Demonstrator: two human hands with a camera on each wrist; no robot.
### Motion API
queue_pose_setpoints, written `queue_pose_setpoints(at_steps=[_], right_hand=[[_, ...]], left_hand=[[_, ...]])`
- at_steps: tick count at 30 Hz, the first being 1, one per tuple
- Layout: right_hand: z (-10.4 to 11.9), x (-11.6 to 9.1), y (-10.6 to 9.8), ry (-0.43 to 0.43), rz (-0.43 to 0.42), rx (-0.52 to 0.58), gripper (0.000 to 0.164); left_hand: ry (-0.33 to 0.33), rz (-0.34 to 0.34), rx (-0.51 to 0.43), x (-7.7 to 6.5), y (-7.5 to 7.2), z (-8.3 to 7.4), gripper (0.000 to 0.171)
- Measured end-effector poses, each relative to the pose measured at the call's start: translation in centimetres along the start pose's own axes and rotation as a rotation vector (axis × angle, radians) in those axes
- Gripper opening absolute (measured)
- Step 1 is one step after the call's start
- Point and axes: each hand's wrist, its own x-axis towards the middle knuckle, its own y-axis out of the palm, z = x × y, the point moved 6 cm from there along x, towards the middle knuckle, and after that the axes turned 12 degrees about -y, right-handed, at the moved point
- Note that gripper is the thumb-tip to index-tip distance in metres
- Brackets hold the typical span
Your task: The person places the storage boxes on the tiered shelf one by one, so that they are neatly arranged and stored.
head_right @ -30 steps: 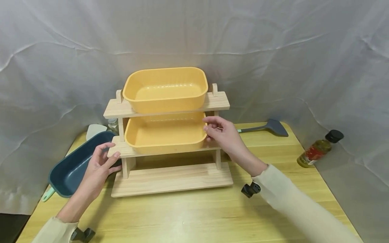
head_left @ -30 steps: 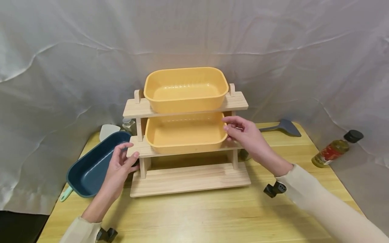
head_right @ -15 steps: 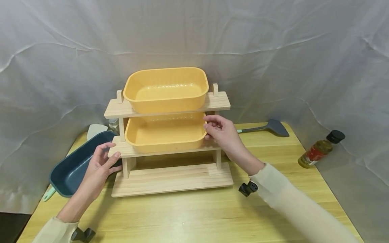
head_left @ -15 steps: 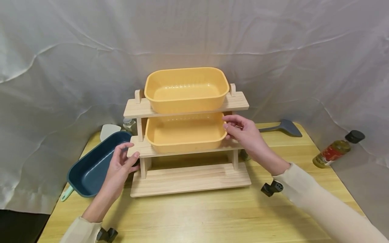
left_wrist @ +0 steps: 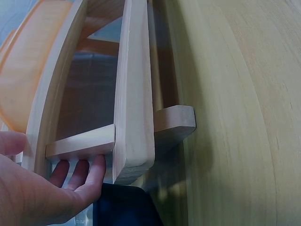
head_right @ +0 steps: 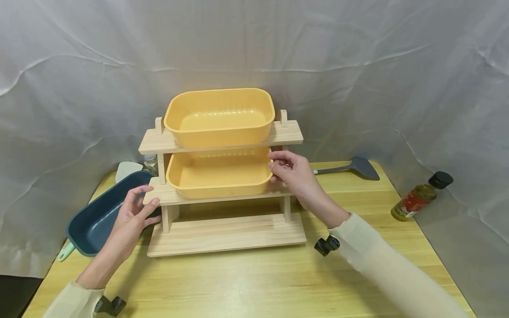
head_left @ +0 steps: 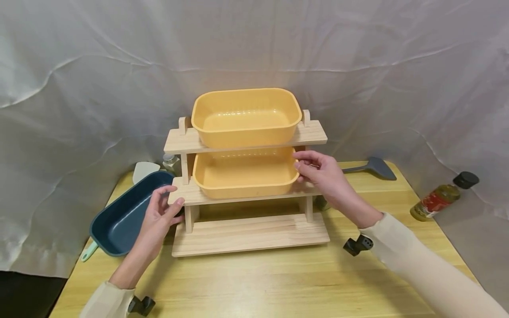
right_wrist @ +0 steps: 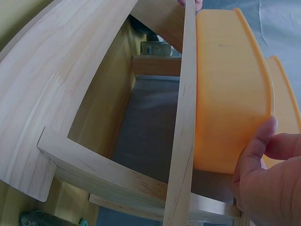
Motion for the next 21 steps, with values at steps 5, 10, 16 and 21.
queue_pose_setpoints(at_steps=[5,10,16,21], right_hand=[[-0.1,0.1,-0.1,0.013,0.013,0.006,0.038],[-0.3,0.2,-0.2,0.026,0.017,0.011,0.037],[-0.1,-0.1,-0.4,0.012,0.009,-0.009,0.036],[-0.2,-0.6,-1.8,-0.026,-0.051,-0.035,0.035]], left_hand=[[-0.007,-0.003,-0.002,0.0,0.0,0.1,0.048],[-0.006,-0.004,-0.001,0.1,0.0,0.1,0.048],[-0.015,-0.006,-0.006,0.1,-0.1,0.1,0.047],[-0.017,-0.001,-0.011,0.1,-0.1,0.1,0.047]])
